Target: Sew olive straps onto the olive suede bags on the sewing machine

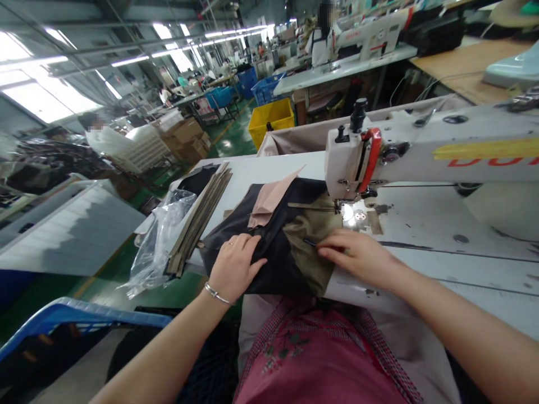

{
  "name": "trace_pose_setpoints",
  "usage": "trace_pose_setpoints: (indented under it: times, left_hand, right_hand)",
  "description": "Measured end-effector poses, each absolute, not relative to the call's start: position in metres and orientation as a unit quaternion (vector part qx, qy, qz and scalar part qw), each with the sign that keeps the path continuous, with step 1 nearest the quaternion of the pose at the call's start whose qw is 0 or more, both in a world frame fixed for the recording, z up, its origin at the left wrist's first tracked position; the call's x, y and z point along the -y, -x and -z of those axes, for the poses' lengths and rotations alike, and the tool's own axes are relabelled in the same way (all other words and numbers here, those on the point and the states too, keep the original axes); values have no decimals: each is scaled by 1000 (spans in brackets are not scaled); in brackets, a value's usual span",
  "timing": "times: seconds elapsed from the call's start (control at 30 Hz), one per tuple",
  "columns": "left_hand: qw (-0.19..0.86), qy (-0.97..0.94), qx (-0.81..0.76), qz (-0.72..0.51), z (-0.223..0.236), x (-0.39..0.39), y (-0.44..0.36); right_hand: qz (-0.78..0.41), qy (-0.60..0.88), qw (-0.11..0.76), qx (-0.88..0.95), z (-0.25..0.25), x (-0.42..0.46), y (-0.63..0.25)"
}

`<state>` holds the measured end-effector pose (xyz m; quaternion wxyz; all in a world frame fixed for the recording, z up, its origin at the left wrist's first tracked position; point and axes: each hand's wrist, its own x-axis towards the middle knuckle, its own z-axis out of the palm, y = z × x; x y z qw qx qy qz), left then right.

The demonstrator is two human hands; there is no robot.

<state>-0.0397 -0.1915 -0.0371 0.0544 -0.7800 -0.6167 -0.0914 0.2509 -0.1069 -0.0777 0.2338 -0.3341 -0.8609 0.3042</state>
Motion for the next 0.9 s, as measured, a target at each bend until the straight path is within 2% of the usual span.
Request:
trace_pose_setpoints:
  times: [0.1, 0.23, 0.37, 0.73, 0.83, 0.9]
  left_hand:
    - [61, 765, 622, 155, 48, 195, 41]
    - [18, 731, 619, 286, 26, 193, 42]
    - [-29, 730, 607, 311, 10, 198, 42]
    - [-54, 734, 582, 345, 9, 207, 39]
    - [-43, 767, 561, 308, 10, 211, 33]
    - [-66, 806, 540, 232, 8, 206, 33]
  right_hand:
    - [-412, 344, 257, 803, 72, 130, -212]
    - [-525, 376, 346, 680, 70, 139, -184]
    - [-654, 323, 422, 539, 64, 144, -182]
    - [-691, 261, 440, 511, 56, 167, -200]
    - [-680, 265, 436, 527, 55, 170, -200]
    - [-645, 281, 424, 570, 52, 168, -203]
